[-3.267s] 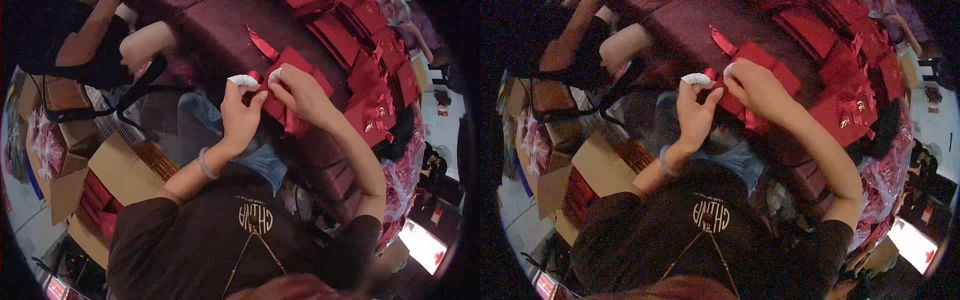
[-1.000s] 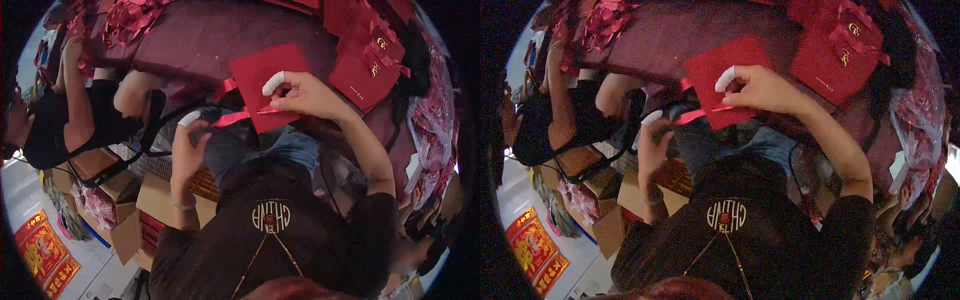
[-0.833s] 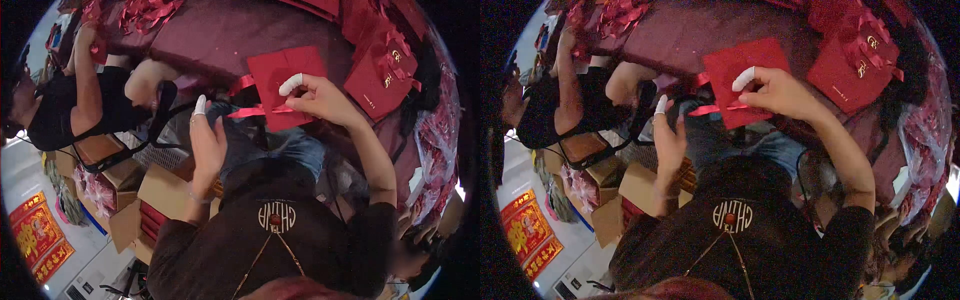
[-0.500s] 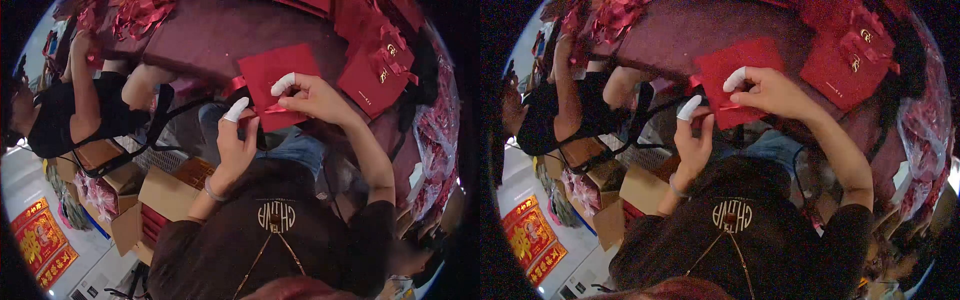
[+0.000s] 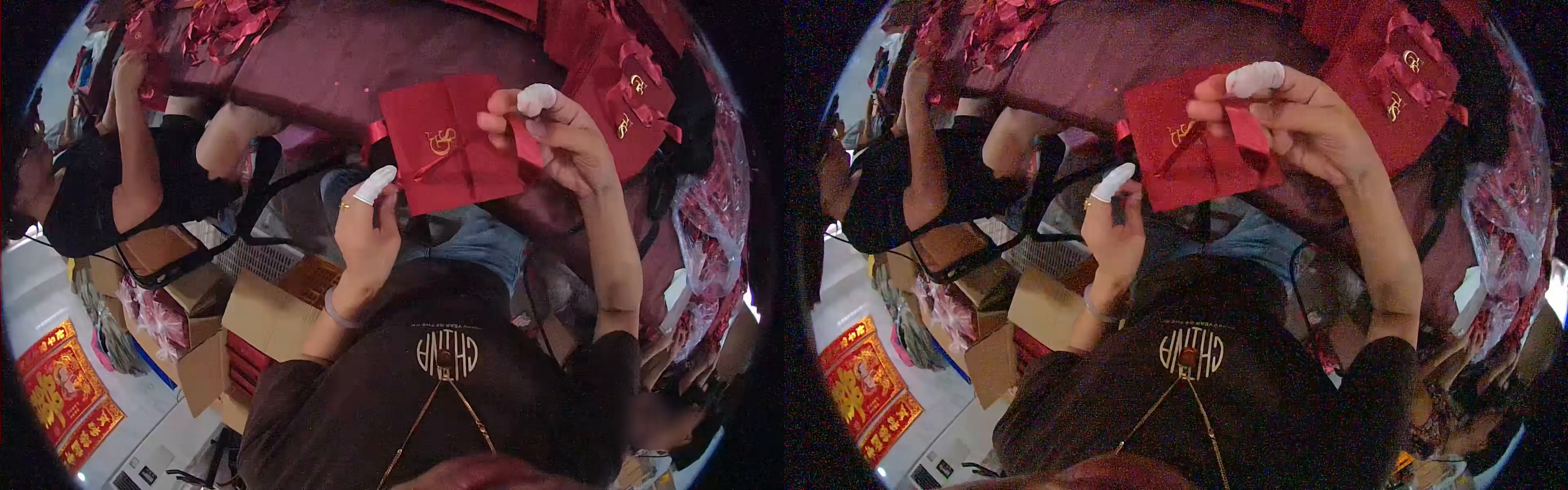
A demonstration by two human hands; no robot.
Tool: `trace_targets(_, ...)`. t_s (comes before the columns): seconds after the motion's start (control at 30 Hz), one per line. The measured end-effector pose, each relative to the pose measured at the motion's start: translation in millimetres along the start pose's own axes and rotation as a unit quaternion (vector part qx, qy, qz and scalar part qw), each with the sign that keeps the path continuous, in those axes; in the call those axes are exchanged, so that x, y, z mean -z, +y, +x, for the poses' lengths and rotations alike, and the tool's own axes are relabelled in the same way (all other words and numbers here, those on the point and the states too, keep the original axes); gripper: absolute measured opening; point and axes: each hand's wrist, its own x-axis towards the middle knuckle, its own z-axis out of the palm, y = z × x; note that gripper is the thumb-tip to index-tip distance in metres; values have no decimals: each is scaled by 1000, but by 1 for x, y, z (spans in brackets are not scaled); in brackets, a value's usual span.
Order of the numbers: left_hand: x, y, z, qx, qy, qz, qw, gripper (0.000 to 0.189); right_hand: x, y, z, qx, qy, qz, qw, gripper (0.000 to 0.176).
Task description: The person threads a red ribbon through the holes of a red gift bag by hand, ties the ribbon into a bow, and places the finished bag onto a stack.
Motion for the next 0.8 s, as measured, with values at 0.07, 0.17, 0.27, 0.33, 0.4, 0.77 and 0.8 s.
trace_targets(0.07, 1, -4, 1, -12, 4, 40, 999, 40, 3, -4, 1, 36, -47, 0, 998, 32)
trace_targets(0.17, 4, -6, 4, 13, -11, 39, 999, 42, 15, -11, 0, 66, -42, -56, 995, 35)
trace_targets(0.27, 5, -7, 6, 11, -16, 49, 999, 42, 27, -17, -5, 52, -27, -21, 998, 39)
trace_targets(0.33, 7, -7, 6, 12, -22, 57, 998, 42, 19, -22, -5, 56, -28, 52, 997, 40)
trace_targets(0.4, 10, -4, 8, 3, -55, 71, 996, 42, 12, -22, 0, 66, -51, 154, 985, 40)
trace_targets(0.77, -11, 3, 59, 40, -4, 57, 998, 54, -3, 13, 1, 125, 94, -282, 947, 26)
trace_targets(0.8, -15, 3, 60, 36, -25, 74, 996, 58, -16, 16, 5, 140, 135, -339, 921, 27)
